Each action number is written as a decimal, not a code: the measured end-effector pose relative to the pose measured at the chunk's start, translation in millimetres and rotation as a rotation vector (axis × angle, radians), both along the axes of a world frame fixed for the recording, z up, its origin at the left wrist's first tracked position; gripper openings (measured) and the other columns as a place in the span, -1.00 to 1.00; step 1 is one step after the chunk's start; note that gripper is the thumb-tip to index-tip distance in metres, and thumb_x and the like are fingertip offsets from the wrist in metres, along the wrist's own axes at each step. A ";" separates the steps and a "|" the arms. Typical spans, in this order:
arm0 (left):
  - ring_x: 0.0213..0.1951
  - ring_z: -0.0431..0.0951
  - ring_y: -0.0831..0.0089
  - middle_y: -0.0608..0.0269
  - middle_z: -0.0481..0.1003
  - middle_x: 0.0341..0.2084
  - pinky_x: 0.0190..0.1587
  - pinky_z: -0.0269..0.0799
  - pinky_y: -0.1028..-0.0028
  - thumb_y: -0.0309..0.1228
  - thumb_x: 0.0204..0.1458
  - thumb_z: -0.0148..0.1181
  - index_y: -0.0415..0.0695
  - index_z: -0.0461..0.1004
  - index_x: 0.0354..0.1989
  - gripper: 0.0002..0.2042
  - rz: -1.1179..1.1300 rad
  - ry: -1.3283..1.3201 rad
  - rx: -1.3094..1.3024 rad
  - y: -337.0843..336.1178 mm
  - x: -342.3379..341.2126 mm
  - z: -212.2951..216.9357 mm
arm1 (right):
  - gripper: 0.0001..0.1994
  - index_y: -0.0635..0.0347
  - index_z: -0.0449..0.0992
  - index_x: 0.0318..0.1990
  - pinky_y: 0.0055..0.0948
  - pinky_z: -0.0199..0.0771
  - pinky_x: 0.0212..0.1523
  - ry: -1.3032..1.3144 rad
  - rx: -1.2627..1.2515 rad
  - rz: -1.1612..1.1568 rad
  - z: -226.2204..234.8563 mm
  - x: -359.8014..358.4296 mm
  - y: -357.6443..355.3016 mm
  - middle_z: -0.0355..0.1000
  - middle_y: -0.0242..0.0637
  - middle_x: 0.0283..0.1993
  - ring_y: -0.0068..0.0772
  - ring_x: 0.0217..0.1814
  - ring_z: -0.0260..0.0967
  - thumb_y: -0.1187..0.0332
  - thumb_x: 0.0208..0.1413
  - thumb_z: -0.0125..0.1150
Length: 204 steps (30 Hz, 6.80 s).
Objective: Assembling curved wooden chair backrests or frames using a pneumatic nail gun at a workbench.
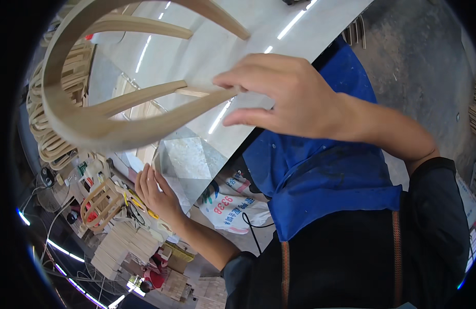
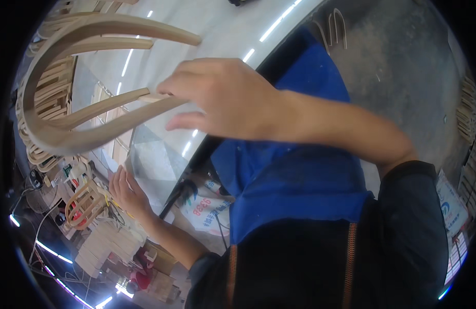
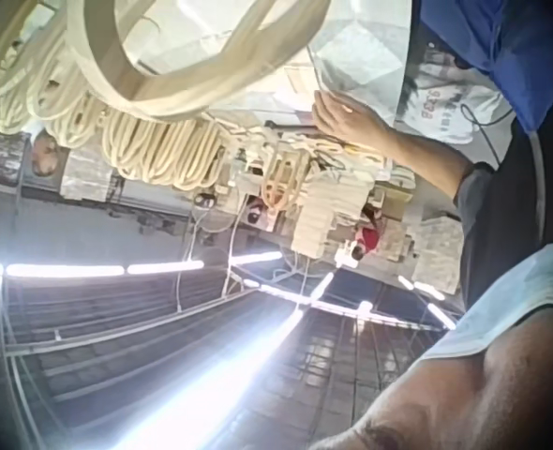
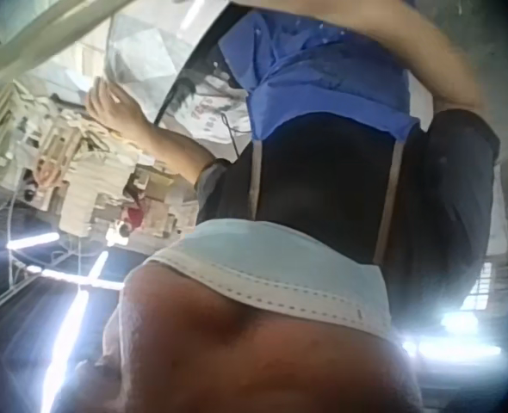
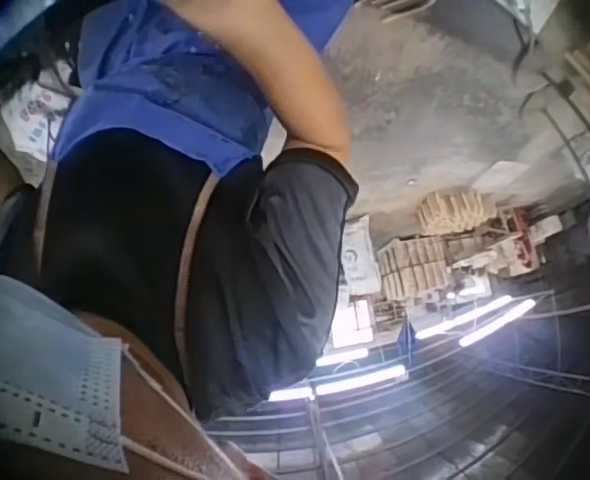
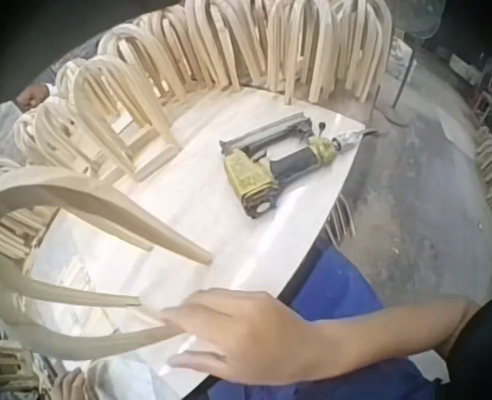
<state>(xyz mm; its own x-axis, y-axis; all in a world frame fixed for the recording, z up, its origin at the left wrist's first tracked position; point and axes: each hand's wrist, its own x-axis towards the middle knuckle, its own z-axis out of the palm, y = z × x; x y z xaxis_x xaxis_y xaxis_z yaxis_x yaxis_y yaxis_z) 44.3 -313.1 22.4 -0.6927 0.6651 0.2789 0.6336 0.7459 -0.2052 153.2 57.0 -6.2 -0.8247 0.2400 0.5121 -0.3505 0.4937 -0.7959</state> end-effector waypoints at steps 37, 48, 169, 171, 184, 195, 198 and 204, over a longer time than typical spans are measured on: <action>-0.05 0.62 0.32 -0.03 0.59 -0.06 0.01 0.59 0.41 -0.67 0.08 0.37 -0.43 0.48 0.10 -0.61 -0.194 -0.715 0.663 222.6 31.7 -53.5 | -0.88 0.20 0.66 -0.42 -0.33 0.61 -0.19 0.098 0.527 0.311 -28.6 -33.8 87.6 0.56 -0.24 -0.36 -0.23 -0.17 0.51 0.37 0.04 0.26; -0.09 0.62 0.36 -0.02 0.61 -0.08 -0.07 0.59 0.43 -0.70 0.08 0.36 -0.37 0.50 0.06 -0.66 -0.239 -0.709 0.699 218.7 35.3 -55.7 | -0.84 0.17 0.64 -0.46 -0.37 0.57 -0.14 0.141 0.507 0.391 -40.3 -49.1 75.9 0.56 -0.27 -0.39 -0.28 -0.18 0.49 0.36 0.08 0.20; 0.16 0.56 0.20 -0.13 0.58 0.06 0.29 0.46 0.23 -0.62 0.26 0.16 -0.33 0.52 0.14 -0.71 -0.027 -1.054 0.833 300.8 -17.9 -20.8 | -0.77 0.32 0.67 -0.28 -0.53 0.15 -0.58 0.219 0.884 -0.070 -19.6 18.9 156.5 0.18 -0.50 -0.64 -0.55 -0.60 0.21 0.31 0.01 0.39; 0.16 0.56 0.19 -0.13 0.58 0.06 0.28 0.47 0.23 -0.61 0.26 0.17 -0.33 0.52 0.13 -0.72 -0.029 -1.045 0.831 299.6 -18.4 -21.5 | -0.77 0.33 0.68 -0.29 -0.53 0.14 -0.59 0.240 0.881 -0.103 -25.9 20.2 153.9 0.16 -0.49 -0.65 -0.55 -0.60 0.20 0.31 0.01 0.40; 0.08 0.63 0.11 -0.08 0.61 -0.03 0.19 0.58 0.20 -0.74 0.15 0.22 -0.30 0.60 -0.01 -0.74 -0.030 -1.036 0.889 299.3 -20.9 -23.5 | -0.82 0.31 0.68 -0.32 -0.53 0.12 -0.59 0.170 0.934 0.083 0.0 10.9 165.8 0.15 -0.50 -0.65 -0.55 -0.61 0.18 0.37 -0.02 0.36; 0.08 0.63 0.10 -0.09 0.61 -0.02 0.19 0.57 0.20 -0.72 0.15 0.23 -0.30 0.60 0.00 -0.75 -0.015 -1.034 0.866 299.4 -21.4 -23.8 | -0.83 0.31 0.67 -0.26 -0.52 0.29 -0.54 0.017 1.021 0.190 5.0 13.9 169.7 0.29 -0.44 -0.61 -0.52 -0.56 0.31 0.37 0.08 0.35; 0.09 0.63 0.10 -0.09 0.61 -0.03 0.20 0.57 0.19 -0.73 0.15 0.23 -0.30 0.59 0.00 -0.74 -0.011 -1.043 0.882 302.7 -20.7 -24.3 | -0.83 0.30 0.65 -0.28 -0.51 0.30 -0.55 0.041 0.998 0.171 3.3 12.7 171.6 0.31 -0.43 -0.61 -0.50 -0.56 0.33 0.37 0.08 0.33; 0.09 0.63 0.08 -0.09 0.61 -0.04 0.21 0.58 0.17 -0.74 0.15 0.21 -0.31 0.58 0.02 -0.73 -0.018 -1.033 0.928 301.0 -21.2 -26.7 | -0.84 0.30 0.62 -0.30 -0.48 0.33 -0.57 0.056 0.977 0.169 1.5 7.5 173.4 0.34 -0.39 -0.61 -0.45 -0.57 0.36 0.37 0.10 0.30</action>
<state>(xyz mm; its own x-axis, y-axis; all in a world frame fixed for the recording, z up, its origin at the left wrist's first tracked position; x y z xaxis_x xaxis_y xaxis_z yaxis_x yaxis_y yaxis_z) 23.1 -12.1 -4.3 -0.8468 0.5318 -0.0091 0.2037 0.3401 0.9181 160.7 230.4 -4.7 -0.7778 -0.4267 0.4616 -0.5012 0.8641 -0.0458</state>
